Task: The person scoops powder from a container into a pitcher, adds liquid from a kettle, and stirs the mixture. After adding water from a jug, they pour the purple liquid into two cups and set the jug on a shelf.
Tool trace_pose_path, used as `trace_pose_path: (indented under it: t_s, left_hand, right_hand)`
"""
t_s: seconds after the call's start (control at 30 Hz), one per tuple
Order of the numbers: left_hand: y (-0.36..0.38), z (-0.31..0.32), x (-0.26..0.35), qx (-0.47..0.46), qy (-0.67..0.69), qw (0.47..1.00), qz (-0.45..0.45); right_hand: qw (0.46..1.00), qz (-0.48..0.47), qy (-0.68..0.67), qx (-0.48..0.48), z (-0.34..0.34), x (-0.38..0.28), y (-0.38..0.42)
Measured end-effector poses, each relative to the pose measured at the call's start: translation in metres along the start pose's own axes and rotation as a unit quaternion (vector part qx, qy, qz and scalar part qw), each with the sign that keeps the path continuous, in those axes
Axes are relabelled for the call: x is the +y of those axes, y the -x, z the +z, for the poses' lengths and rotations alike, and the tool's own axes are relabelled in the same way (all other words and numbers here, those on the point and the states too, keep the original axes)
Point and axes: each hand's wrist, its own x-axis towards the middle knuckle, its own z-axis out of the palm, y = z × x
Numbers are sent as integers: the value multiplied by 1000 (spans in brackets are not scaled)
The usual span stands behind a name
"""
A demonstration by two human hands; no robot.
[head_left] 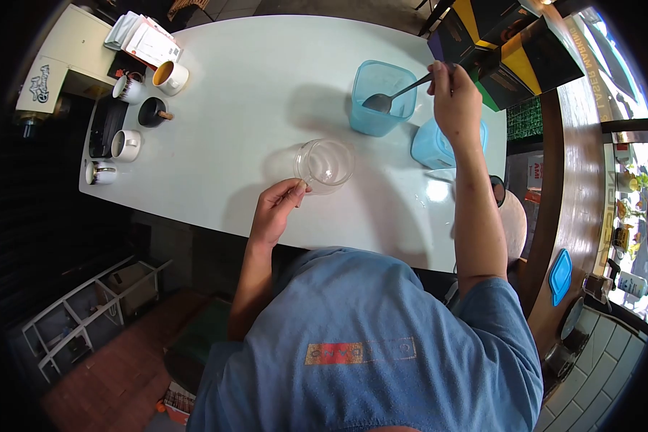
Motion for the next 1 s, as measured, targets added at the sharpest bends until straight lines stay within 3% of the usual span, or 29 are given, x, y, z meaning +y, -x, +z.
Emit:
trace_pose_path:
  t_s: [0.27,0.47,0.53,0.6,0.7,0.8,0.9,1.0]
  left_hand:
    - [-5,3,3,-3,29,999,-21]
    - [-15,11,9,-23,78,996,-43]
    - [-18,14,11,-30,82,995,-37]
    - [-20,18,14,-24,86,995,-36]
    - [-21,16,13,-24,98,994,-35]
    - [-18,14,10,-21,104,994,-36]
    - [-14,9,4,-17,95,995,-23]
    - [-10,4,-3,-19,96,995,-13]
  right_hand:
    - [990,56,-95,87,-36,0,-2]
    - [980,-2,-158,124,-57,-22,24]
    - [960,-63,-229,149,-51,-30,45]
    - [948,-138,-270,102,-44,-23,78]
    - [922,-355,-146,53,-41,-8,102]
    - [900,-417,-86,93,-48,-11,99]
    - [907,-314,-207,189,-40,-6,86]
    - [933,-214,-175,233,-38,-9,60]
